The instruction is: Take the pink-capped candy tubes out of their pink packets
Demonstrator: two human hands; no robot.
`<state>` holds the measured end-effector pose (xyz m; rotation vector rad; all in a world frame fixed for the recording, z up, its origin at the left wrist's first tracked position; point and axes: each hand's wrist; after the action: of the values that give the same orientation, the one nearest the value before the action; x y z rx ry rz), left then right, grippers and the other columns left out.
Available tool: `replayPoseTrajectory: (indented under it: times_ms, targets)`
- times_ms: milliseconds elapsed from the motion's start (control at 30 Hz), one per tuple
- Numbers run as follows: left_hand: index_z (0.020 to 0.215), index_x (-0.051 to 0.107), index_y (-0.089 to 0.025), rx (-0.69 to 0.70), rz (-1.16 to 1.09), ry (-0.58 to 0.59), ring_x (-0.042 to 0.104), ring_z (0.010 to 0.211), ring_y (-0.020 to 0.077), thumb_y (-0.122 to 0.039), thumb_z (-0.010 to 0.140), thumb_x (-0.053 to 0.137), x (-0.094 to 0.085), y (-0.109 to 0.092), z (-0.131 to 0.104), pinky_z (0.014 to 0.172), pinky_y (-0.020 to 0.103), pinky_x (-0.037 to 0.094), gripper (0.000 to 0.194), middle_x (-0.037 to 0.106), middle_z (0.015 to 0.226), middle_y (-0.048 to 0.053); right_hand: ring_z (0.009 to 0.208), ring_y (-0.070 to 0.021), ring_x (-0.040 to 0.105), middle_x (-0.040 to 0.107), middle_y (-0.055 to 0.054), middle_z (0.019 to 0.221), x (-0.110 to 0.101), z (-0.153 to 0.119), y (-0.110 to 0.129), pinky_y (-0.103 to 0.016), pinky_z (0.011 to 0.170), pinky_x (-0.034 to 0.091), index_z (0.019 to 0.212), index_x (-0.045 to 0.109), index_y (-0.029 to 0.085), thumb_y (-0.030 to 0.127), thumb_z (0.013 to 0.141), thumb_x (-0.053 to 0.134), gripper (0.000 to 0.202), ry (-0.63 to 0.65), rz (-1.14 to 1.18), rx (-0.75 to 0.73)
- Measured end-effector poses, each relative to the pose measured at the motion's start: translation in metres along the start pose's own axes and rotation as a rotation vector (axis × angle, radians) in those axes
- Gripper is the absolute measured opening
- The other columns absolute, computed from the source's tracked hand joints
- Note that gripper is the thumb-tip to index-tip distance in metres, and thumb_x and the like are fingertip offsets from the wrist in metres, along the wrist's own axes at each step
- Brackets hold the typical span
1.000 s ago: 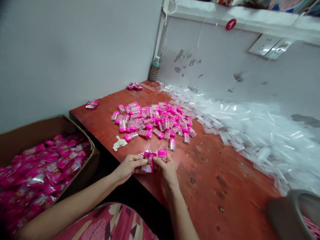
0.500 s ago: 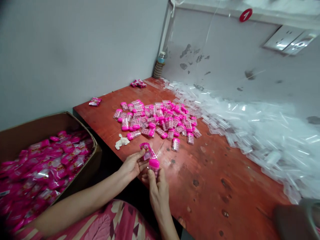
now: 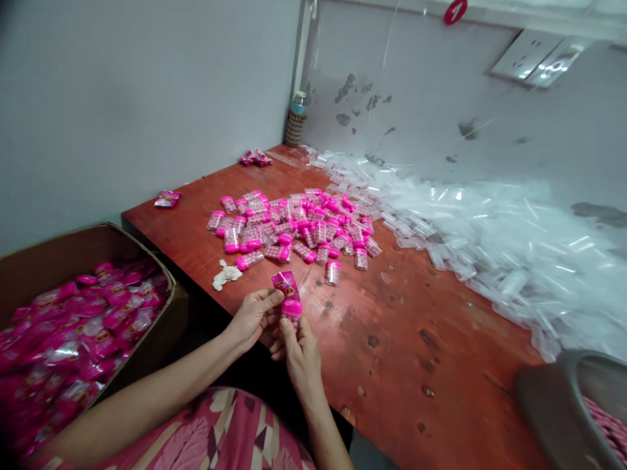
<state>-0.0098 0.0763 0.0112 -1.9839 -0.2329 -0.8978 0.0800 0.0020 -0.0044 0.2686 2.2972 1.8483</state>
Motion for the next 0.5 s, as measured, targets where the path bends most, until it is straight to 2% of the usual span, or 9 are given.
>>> replayPoseTrajectory:
  times_ms: [133,300,367,500]
  targets:
    - [0.082,0.058,-0.013,-0.021,0.065,0.02,0.051,0.039,0.0088,-0.025,0.059,0.072,0.0006,-0.001,0.0002,0.039,0.019,0.039,0.03,0.06,0.056,0.0,0.04,-0.0106,0.054,0.054,0.004,0.053,-0.0025,-0.0005,-0.0056,-0.02,0.037,0.043,0.083,0.046,0.019,0.043,0.083,0.043,0.024,-0.038,-0.127,-0.057]
    - [0.071,0.062,-0.009,-0.097,0.127,0.052,0.057,0.047,0.0124,-0.028,0.059,0.071,0.0005,0.0016,-0.0004,0.047,0.022,0.044,0.024,0.063,0.059,0.005,0.039,-0.0096,0.051,0.053,0.004,0.051,-0.0078,-0.0028,-0.0076,-0.018,0.038,0.039,0.076,0.048,0.019,0.039,0.081,0.048,0.021,-0.135,-0.325,-0.152]
    - [0.067,0.063,-0.008,-0.107,0.178,0.064,0.055,0.042,0.0116,-0.03,0.059,0.07,-0.0018,0.0019,0.0002,0.043,0.022,0.042,0.025,0.062,0.054,0.005,0.038,-0.009,0.05,0.054,0.004,0.051,-0.0088,-0.001,-0.0061,-0.018,0.036,0.039,0.075,0.047,0.019,0.04,0.081,0.048,0.022,-0.083,-0.228,-0.124]
    - [0.063,0.062,-0.008,-0.149,0.253,0.12,0.049,0.033,0.0109,-0.034,0.062,0.067,-0.0059,-0.002,0.0023,0.034,0.021,0.037,0.027,0.057,0.045,0.003,0.034,-0.0072,0.049,0.057,0.003,0.059,-0.0037,0.006,-0.0066,-0.016,0.03,0.036,0.077,0.046,0.018,0.044,0.082,0.044,0.026,0.159,0.188,0.032]
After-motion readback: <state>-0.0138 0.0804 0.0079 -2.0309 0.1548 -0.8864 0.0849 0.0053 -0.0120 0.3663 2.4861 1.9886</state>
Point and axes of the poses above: each hand's wrist, its own z-axis towards the middle knuckle, its own x-axis out of the palm, y = z × x
